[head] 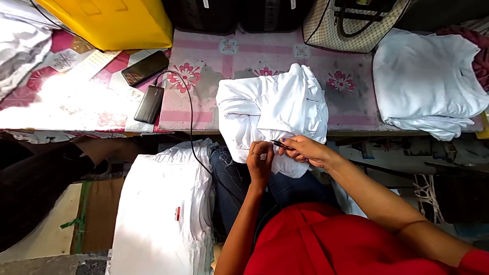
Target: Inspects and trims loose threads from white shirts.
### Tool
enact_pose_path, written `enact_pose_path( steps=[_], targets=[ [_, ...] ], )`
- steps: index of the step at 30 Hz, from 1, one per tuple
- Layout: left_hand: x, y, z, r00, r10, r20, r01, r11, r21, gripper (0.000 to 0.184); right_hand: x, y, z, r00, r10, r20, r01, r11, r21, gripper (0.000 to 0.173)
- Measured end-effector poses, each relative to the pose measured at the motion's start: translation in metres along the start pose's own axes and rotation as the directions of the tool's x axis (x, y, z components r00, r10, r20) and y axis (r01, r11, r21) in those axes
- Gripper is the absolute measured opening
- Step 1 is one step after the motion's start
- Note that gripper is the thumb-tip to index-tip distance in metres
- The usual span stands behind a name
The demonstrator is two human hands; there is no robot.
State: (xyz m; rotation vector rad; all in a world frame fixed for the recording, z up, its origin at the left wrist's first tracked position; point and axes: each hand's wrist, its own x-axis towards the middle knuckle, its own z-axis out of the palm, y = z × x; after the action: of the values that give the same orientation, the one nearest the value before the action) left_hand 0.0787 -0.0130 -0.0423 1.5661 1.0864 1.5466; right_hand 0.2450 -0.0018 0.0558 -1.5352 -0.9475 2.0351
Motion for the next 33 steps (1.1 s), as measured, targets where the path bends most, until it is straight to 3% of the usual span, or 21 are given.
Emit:
enact_pose_path(
  steps=[5,9,13,15,18,21,26,33],
  targets=[
    [-0.001,-0.001,-0.003,1.0,-0.007,0.029,0.006,0.999,0.054,0.01,0.004,0.002,0.004,0.998,-0.025,-0.062,0.025,1.0,-0.002,0.034],
    [0.006,0.025,-0.019,0.966,-0.181,0.186,0.123,0.95,0.287,0.013,-0.009,0.004,-0.003,0.993,-0.05,-0.103,0.05,0.999,-0.001,0.034],
    [0.015,0.045,-0.004,0.975,-0.18,0.13,0.127,0.933,0.336,0.019,-0.016,-0.001,-0.004,0.99,-0.076,-0.118,0.075,0.997,-0.014,0.036],
    [0.018,0.03,0.014,0.976,-0.184,0.116,0.126,0.914,0.385,0.021,-0.011,-0.002,-0.002,0.987,-0.083,-0.141,0.079,0.996,-0.031,0.037],
    [0.021,0.011,0.03,0.983,-0.158,0.09,0.109,0.909,0.402,0.007,-0.005,-0.002,-0.003,0.979,-0.097,-0.181,0.088,0.995,-0.055,0.037],
    [0.02,0.009,0.024,0.98,-0.183,0.081,0.152,0.943,0.295,0.006,-0.005,0.004,-0.011,0.981,-0.092,-0.17,0.087,0.996,-0.036,0.034],
    [0.014,0.012,0.005,0.917,-0.379,0.126,0.383,0.924,-0.011,0.01,-0.008,0.009,-0.018,0.999,-0.002,-0.054,0.002,1.0,-0.002,0.038],
    [0.015,0.019,0.003,0.888,-0.44,0.135,0.456,0.881,-0.127,0.009,-0.005,0.002,-0.018,0.998,0.064,0.006,-0.064,0.998,-0.031,0.041]
  ],
)
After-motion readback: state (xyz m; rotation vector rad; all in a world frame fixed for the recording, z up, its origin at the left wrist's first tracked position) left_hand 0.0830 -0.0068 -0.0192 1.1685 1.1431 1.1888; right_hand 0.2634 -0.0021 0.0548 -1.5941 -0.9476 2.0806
